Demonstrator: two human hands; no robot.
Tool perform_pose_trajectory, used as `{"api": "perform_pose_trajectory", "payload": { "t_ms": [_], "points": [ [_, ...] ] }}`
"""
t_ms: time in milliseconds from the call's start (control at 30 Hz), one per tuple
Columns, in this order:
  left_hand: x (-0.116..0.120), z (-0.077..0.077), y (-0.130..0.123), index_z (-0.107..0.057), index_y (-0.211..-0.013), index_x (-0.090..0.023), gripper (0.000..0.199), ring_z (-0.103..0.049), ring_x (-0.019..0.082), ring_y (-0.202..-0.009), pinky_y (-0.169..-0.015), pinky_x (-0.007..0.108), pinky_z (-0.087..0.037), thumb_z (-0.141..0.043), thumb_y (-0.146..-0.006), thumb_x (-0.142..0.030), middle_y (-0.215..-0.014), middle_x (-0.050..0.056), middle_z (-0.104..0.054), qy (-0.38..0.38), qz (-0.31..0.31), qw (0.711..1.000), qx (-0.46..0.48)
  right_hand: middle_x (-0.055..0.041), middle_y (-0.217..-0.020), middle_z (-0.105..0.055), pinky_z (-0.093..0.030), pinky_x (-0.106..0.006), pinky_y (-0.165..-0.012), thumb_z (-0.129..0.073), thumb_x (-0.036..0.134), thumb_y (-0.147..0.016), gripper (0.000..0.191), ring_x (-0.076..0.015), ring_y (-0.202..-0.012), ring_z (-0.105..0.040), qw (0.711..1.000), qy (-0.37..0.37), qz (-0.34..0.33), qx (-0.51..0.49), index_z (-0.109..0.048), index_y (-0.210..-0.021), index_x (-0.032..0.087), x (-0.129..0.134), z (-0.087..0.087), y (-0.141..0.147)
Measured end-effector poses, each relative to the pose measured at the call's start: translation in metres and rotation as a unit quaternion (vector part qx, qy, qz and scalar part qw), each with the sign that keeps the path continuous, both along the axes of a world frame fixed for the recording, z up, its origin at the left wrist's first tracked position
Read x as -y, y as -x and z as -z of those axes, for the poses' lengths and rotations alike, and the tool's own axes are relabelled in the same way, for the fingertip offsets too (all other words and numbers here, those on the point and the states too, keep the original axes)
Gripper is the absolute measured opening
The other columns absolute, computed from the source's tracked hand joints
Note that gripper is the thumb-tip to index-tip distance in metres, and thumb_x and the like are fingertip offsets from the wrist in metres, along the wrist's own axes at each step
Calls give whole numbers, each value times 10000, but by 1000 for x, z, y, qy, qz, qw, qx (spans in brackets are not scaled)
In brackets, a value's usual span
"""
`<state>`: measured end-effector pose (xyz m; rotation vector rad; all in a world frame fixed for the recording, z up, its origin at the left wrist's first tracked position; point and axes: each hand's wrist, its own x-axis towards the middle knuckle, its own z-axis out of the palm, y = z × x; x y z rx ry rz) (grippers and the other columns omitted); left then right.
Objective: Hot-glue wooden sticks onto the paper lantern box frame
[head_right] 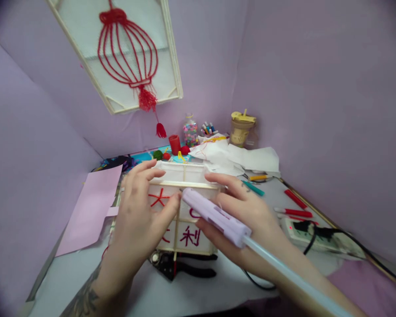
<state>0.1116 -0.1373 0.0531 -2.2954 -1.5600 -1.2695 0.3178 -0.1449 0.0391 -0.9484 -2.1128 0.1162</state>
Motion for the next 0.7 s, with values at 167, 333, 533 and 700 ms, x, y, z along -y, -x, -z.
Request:
{"api": "perform_pose_trajectory", "payload": {
  "t_ms": [167, 333, 533, 700],
  "points": [
    [0, 1, -1, -484, -1159, -174, 355, -486, 313, -1271, -1063, 565, -390, -661, -853, -209, -1294, 168, -553, -14, -13, 1000, -4, -115, -1080, -561, -513, -410, -814, -661, 318, -840, 121, -261, -974, -591, 990, -82, 99, 51, -649, -897, 212, 12, 2, -3],
    [-1, 2, -2, -493, -1141, -162, 355, -510, 334, -1235, -1033, 589, -406, -673, -840, -215, -1271, 178, -573, -30, -33, 999, -9, -89, -950, -510, -463, -373, -742, -641, 279, -814, 94, -230, -857, -512, 986, -102, 114, 73, -632, -840, 188, 15, -1, 4],
    [-1, 2, -3, -497, -1151, -152, 346, -516, 341, -1228, -1025, 599, -407, -655, -846, -198, -1282, 183, -574, -31, -40, 999, -10, -84, -926, -515, -453, -387, -732, -640, 245, -759, 83, -232, -839, -501, 988, -78, 101, 89, -578, -769, 190, 8, -3, 10],
    [-1, 3, -3, -506, -1156, -126, 353, -512, 345, -1231, -1029, 588, -408, -653, -842, -189, -1277, 196, -574, -38, -34, 999, -10, -78, -917, -518, -455, -380, -741, -635, 235, -768, 57, -228, -843, -507, 988, -75, 100, 89, -612, -787, 186, 7, -2, 11]
  ]
}}
